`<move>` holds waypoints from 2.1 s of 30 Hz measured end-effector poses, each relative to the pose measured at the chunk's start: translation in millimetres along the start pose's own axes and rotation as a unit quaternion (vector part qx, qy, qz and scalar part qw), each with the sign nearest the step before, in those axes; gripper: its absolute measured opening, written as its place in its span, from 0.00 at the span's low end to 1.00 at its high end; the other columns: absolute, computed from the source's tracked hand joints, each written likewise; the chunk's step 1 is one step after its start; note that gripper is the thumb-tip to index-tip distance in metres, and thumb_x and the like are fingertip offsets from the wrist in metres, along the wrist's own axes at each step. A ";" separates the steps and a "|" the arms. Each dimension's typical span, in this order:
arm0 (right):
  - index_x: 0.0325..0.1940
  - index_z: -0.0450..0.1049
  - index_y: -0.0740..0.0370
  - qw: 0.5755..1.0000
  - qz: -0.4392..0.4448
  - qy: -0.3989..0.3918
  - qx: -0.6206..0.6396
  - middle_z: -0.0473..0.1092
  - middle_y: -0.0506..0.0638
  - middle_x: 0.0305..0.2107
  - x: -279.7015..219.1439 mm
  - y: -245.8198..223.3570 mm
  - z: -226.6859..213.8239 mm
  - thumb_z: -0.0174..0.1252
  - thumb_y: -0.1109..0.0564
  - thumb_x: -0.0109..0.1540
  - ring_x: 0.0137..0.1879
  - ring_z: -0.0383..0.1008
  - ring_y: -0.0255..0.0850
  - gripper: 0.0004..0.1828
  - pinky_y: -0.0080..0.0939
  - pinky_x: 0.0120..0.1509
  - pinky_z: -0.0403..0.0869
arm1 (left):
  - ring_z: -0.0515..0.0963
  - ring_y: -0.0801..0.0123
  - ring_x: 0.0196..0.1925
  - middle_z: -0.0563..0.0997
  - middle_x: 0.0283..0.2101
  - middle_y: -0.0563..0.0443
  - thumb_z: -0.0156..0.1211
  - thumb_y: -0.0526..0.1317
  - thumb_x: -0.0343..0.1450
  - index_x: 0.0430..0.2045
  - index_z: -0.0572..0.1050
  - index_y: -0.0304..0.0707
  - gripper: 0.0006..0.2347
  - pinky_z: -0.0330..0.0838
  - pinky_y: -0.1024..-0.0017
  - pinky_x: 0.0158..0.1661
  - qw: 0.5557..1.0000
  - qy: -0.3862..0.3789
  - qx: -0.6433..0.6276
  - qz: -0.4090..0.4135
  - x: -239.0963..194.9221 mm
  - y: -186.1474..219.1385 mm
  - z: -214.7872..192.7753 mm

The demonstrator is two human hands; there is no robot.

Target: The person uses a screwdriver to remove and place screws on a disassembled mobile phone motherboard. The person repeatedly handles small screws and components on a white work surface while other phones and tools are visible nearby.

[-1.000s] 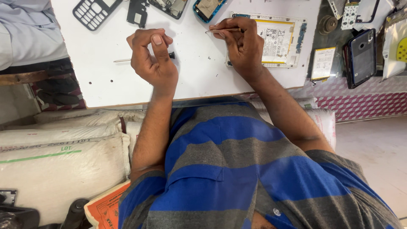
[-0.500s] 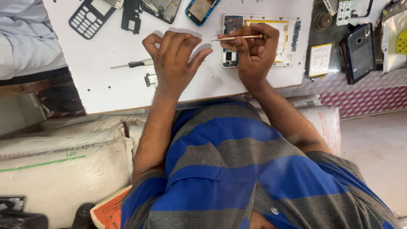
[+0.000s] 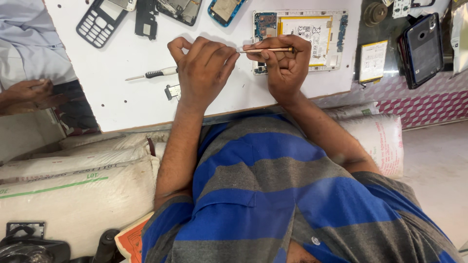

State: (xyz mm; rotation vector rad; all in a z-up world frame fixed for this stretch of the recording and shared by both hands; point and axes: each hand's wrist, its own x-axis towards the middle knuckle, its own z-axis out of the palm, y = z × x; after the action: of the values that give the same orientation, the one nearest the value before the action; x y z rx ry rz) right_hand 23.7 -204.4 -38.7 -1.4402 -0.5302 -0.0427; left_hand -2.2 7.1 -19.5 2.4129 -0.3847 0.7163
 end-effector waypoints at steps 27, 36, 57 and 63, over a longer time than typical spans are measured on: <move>0.66 0.48 0.62 1.000 0.001 -0.001 -0.007 0.72 0.69 0.50 1.6 0.8 -3.4 0.46 0.68 0.77 0.56 0.81 0.55 0.17 0.48 0.60 0.86 | 0.76 0.77 0.43 0.82 0.40 0.65 0.76 0.41 0.73 0.34 0.80 0.47 0.07 0.54 0.62 0.52 1.000 -0.013 0.009 -0.006 1.0 -0.9 0.5; 0.66 0.48 0.61 1.000 0.002 -0.009 -0.002 0.73 0.68 0.50 2.6 0.3 -3.5 0.45 0.68 0.77 0.56 0.81 0.55 0.17 0.47 0.59 0.86 | 0.76 0.78 0.42 0.82 0.41 0.65 0.75 0.41 0.74 0.37 0.81 0.45 0.07 0.54 0.63 0.51 1.000 -0.013 0.005 -0.002 0.9 -0.1 -0.5; 0.65 0.47 0.65 0.999 -0.012 -0.015 -0.028 0.72 0.68 0.49 2.0 4.0 -3.5 0.44 0.70 0.76 0.57 0.81 0.56 0.17 0.47 0.59 0.87 | 0.76 0.77 0.40 0.82 0.37 0.65 0.76 0.40 0.74 0.33 0.81 0.45 0.06 0.54 0.62 0.53 1.000 -0.017 0.004 0.006 1.1 0.2 -1.2; 0.66 0.48 0.63 1.000 -0.006 -0.024 -0.011 0.72 0.68 0.50 1.6 4.1 -3.7 0.44 0.71 0.76 0.57 0.81 0.54 0.18 0.48 0.60 0.86 | 0.76 0.77 0.40 0.82 0.37 0.64 0.77 0.40 0.73 0.33 0.80 0.45 0.07 0.54 0.62 0.52 1.000 -0.012 0.000 0.005 2.2 1.6 -1.6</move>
State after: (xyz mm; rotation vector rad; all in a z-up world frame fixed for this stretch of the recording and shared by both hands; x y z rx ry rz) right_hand 27.7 -206.8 -42.1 -1.4623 -0.5789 -0.0238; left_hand -1.7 6.6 -16.4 2.4225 -0.4072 0.6910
